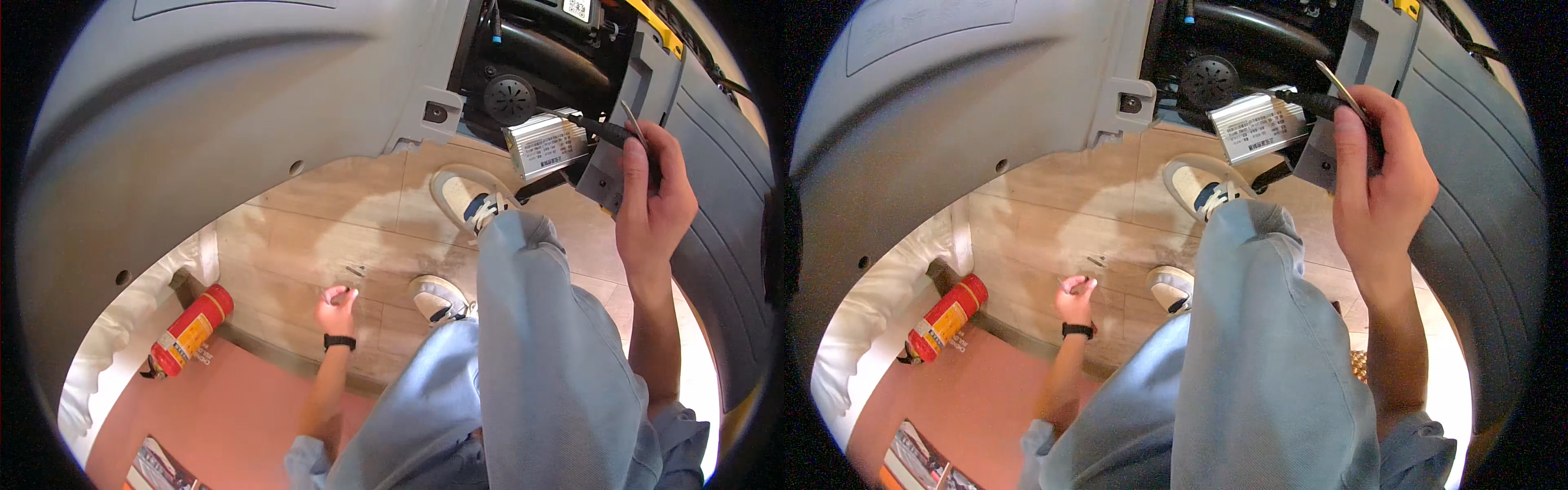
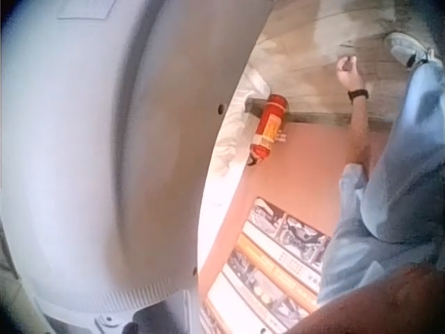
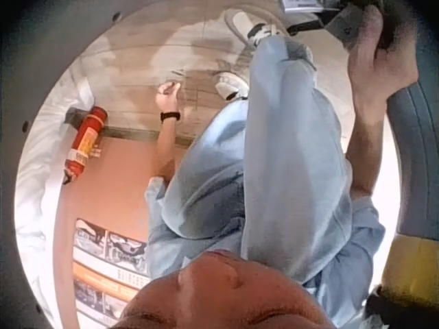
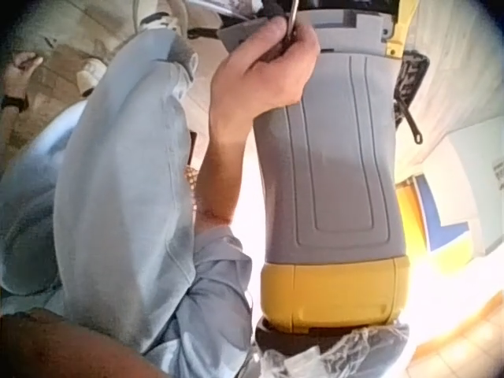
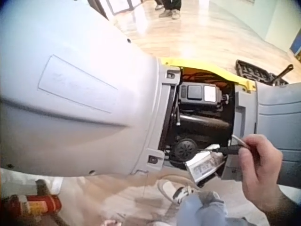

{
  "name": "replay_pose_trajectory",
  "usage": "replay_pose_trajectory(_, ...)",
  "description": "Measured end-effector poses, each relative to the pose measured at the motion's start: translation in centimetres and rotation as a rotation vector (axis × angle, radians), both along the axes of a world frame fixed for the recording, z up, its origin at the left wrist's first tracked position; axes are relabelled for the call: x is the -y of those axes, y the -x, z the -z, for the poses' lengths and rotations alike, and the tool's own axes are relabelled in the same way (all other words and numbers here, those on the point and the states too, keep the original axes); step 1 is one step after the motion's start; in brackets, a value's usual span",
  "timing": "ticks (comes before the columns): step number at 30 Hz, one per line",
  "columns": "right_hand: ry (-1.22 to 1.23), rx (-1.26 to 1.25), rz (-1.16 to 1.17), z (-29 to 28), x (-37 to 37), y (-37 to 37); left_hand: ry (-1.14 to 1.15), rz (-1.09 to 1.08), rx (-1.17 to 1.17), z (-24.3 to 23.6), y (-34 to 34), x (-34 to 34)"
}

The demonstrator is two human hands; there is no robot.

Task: Replacing or repairing an electronic module inside a motorcycle's front panel using a screwdriver.

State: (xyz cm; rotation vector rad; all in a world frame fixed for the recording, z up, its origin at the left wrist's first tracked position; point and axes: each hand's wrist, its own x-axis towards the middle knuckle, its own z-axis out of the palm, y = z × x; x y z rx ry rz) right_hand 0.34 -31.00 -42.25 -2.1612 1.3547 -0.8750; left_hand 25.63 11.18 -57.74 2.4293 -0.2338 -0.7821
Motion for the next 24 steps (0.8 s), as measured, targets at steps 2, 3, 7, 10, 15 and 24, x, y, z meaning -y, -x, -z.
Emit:
replay_pose_trajectory(2,-0.025,0.004,-0.011,0.1,-0.3,0.0,-0.03,-0.04,0.153,2.3,-1.0,-0.2)
replay_pose_trajectory(3,-0.056,-0.003,-0.017,-0.1,-0.5,0.3,-0.031,-0.049,0.151,3.0,-1.2,-0.2)
replay_pose_trajectory(7,-0.12,-0.023,0.0,-0.2,0.0,0.7,-0.002,0.046,0.093,4.3,-1.4,1.7)
replay_pose_trajectory(10,-0.06,0.057,0.024,-0.1,0.3,0.3,0.153,0.097,0.212,4.3,-1.8,1.5)
replay_pose_trajectory(15,-0.084,0.154,0.1,-0.9,0.6,1.5,0.053,0.299,-0.152,-5.0,2.9,8.2)
replay_pose_trajectory(24,-0.174,0.212,-0.035,-1.3,-0.1,1.1,0.034,1.177,-0.38,-13.1,5.8,20.9)
